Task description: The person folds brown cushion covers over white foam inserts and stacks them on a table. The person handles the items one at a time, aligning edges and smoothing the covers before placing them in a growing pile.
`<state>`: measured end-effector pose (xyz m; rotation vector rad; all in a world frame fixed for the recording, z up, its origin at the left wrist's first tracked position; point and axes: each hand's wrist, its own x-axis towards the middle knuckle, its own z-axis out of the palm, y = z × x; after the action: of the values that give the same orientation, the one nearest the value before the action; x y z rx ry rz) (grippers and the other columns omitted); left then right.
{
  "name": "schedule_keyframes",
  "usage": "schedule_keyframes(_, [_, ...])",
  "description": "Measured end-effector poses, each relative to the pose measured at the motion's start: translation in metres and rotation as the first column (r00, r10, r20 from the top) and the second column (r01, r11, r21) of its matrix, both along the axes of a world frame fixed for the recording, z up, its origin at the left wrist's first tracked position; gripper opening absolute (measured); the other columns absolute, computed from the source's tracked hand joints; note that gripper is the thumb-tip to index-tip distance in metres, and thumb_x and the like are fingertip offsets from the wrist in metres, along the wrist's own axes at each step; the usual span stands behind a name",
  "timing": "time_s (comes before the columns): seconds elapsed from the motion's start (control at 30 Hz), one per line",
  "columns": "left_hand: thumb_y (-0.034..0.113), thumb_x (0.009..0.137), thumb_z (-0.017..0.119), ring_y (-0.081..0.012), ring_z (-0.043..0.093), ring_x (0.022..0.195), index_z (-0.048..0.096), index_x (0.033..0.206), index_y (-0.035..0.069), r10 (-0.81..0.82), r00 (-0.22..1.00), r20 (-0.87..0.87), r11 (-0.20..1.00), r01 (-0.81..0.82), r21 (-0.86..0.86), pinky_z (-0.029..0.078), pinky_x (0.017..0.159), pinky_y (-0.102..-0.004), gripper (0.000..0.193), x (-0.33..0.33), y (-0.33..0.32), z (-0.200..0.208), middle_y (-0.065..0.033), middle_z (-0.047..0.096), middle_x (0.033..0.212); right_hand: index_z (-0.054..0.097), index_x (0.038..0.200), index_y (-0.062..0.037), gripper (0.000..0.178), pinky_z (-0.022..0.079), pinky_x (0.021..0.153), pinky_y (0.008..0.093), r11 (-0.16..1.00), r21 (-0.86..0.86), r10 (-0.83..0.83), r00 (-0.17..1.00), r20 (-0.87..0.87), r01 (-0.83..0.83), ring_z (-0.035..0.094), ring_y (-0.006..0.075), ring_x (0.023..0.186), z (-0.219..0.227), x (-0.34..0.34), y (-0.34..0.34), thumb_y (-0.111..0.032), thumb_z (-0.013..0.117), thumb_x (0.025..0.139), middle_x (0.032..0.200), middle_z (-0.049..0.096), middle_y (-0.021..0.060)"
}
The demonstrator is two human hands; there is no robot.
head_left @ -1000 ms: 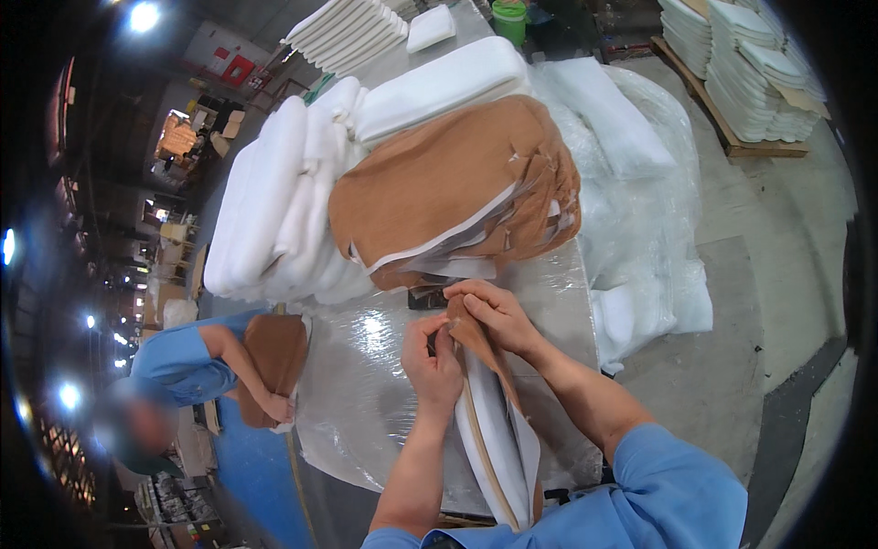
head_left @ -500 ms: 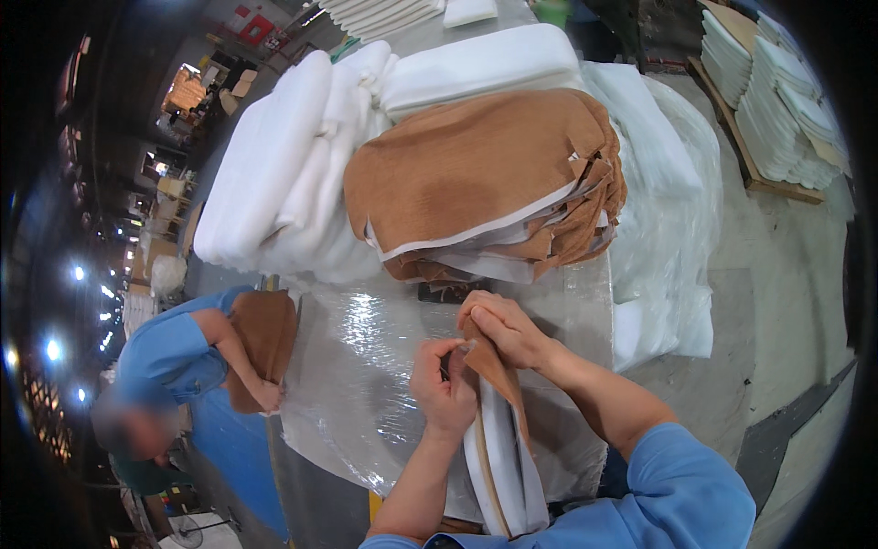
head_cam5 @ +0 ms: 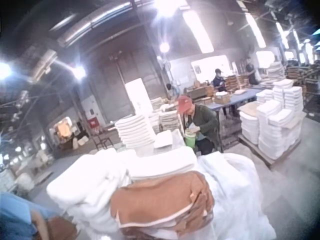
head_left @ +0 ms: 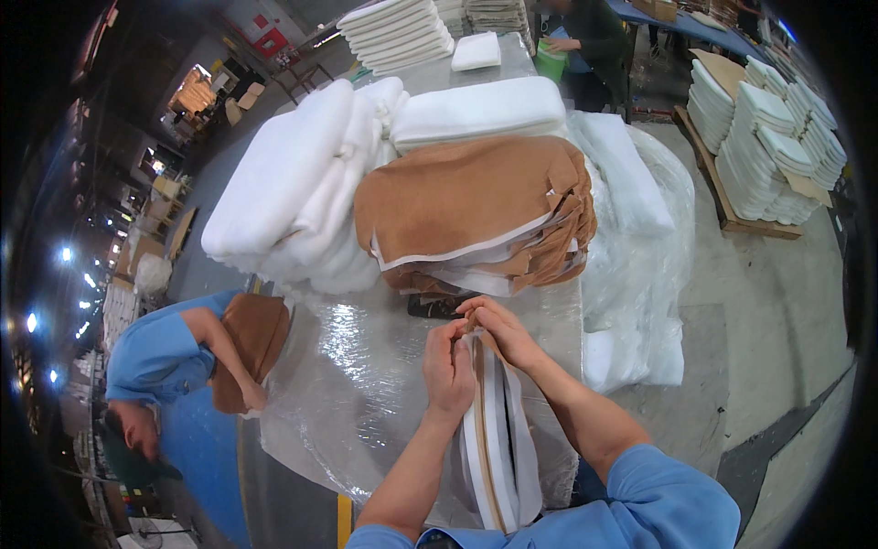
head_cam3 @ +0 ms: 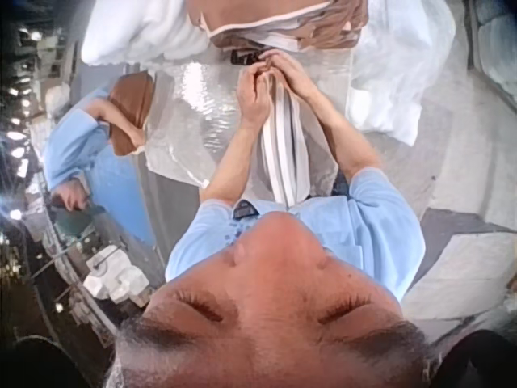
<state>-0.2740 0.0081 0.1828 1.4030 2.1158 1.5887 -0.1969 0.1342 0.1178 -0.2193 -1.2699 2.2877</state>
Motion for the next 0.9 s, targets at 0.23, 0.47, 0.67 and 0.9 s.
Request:
schedule_keyframes(0.23, [-0.001, 0.095, 0.064, -0.0294, 0.065, 0.096, 0.069, 0.119, 0.002, -0.101, 0.979, -0.177, 0.995, 0.094, -0.043, 0.052, 0.086, -0.0383, 0.024, -0.011, 0.004, 0.013, -0.0141, 0.065, 0.107, 0.041, 0.159, -0.0076, 0.058, 0.039, 0.113, 0.0303, 1.0, -0.003, -0.03, 0.993, 0.113, 0.031, 0.048, 0.016, 0.133, 0.013, 0.004, 0.0, -0.044, 0.049, 0.113, 0.147, 0.051, 0.0091])
schedule_keyframes(0.47, [-0.002, 0.092, 0.066, -0.0248, 0.065, 0.099, 0.069, 0.119, 0.005, -0.131, 0.991, -0.024, 0.971, 0.123, -0.205, 0.051, 0.09, -0.036, 0.028, -0.017, 0.001, 0.018, -0.0104, 0.064, 0.107, 0.023, 0.168, -0.0086, 0.079, 0.035, 0.12, 0.0364, 0.972, 0.02, -0.234, 0.962, 0.137, 0.234, 0.046, 0.024, 0.145, 0.054, 0.06, -0.042, -0.03, 0.065, 0.105, 0.157, 0.045, 0.0161])
schedule_keyframes(0.67, [0.001, 0.088, 0.066, -0.0281, 0.062, 0.098, 0.067, 0.119, 0.002, -0.196, 0.98, -0.03, 0.979, 0.194, -0.056, 0.052, 0.086, -0.0383, 0.031, -0.02, 0.01, 0.007, -0.0146, 0.061, 0.11, 0.045, 0.154, -0.0055, 0.066, 0.051, 0.103, 0.0384, 0.836, 0.451, -0.464, 0.842, 0.276, 0.313, 0.065, 0.0282, 0.122, 0.059, 0.063, -0.039, -0.009, 0.07, 0.093, 0.133, 0.065, 0.0193])
schedule_keyframes(0.9, [0.012, 0.088, 0.08, -0.0247, 0.063, 0.094, 0.066, 0.108, 0.003, -0.083, 0.991, -0.105, 0.992, 0.073, -0.102, 0.052, 0.083, -0.0368, 0.026, -0.009, 0.005, 0.017, -0.0102, 0.063, 0.102, 0.071, 0.125, -0.0015, 0.029, 0.053, 0.092, 0.0344, 0.808, 0.473, -0.542, 0.759, 0.362, 0.351, 0.072, 0.025, 0.099, 0.053, 0.052, -0.03, -0.015, 0.061, 0.102, 0.106, 0.075, 0.0158])
